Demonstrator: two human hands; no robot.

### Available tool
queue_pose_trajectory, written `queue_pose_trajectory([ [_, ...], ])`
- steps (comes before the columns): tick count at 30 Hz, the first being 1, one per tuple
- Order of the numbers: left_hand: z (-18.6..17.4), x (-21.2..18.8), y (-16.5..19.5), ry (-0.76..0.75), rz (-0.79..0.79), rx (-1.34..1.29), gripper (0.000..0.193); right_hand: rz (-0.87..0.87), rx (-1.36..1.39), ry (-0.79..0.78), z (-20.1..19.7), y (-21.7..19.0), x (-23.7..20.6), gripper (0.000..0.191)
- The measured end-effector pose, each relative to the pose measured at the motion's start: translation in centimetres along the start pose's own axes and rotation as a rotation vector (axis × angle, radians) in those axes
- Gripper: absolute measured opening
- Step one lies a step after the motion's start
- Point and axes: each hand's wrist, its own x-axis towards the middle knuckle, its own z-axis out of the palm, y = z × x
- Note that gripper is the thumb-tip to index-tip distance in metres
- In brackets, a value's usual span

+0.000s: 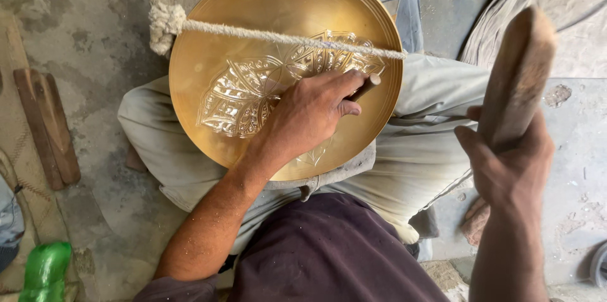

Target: The person sits on the floor with a brass tray on their lap and hammers a small punch against an embossed floral design, repositioning the punch by hand to refine different parts of the pattern. They briefly lift and reposition the tray, then resume hammering the design.

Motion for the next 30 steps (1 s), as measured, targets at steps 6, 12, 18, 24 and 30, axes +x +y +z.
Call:
queue_pose_trajectory([
  [6,-0.1,-0.2,0.3,0.105,0.066,-0.023,0.031,-0.058,0.108,0.048,-0.5,-2.0,1.0,0.042],
  [12,-0.1,-0.4,0.9,0.081,0.107,0.002,0.029,-0.481,-0.459,0.043,-1.0,-2.3,3.1,0.029],
  [18,0.4,-0.6,1.0,0.021,-0.024,0.086,0.021,-0.485,-0.556,0.052,-0.2,-2.4,3.5,0.023],
  [24,0.9,-1.5,0.9,0.11,-0.033,0.033,0.024,-0.626,-0.576,-0.011,-0.6,-2.9,3.9,0.018],
  [30,1.1,-2.1,0.9,0.18,0.033,0.059,0.03,-0.703,-0.64,0.033,-0.8,-5.3,4.2,0.026],
])
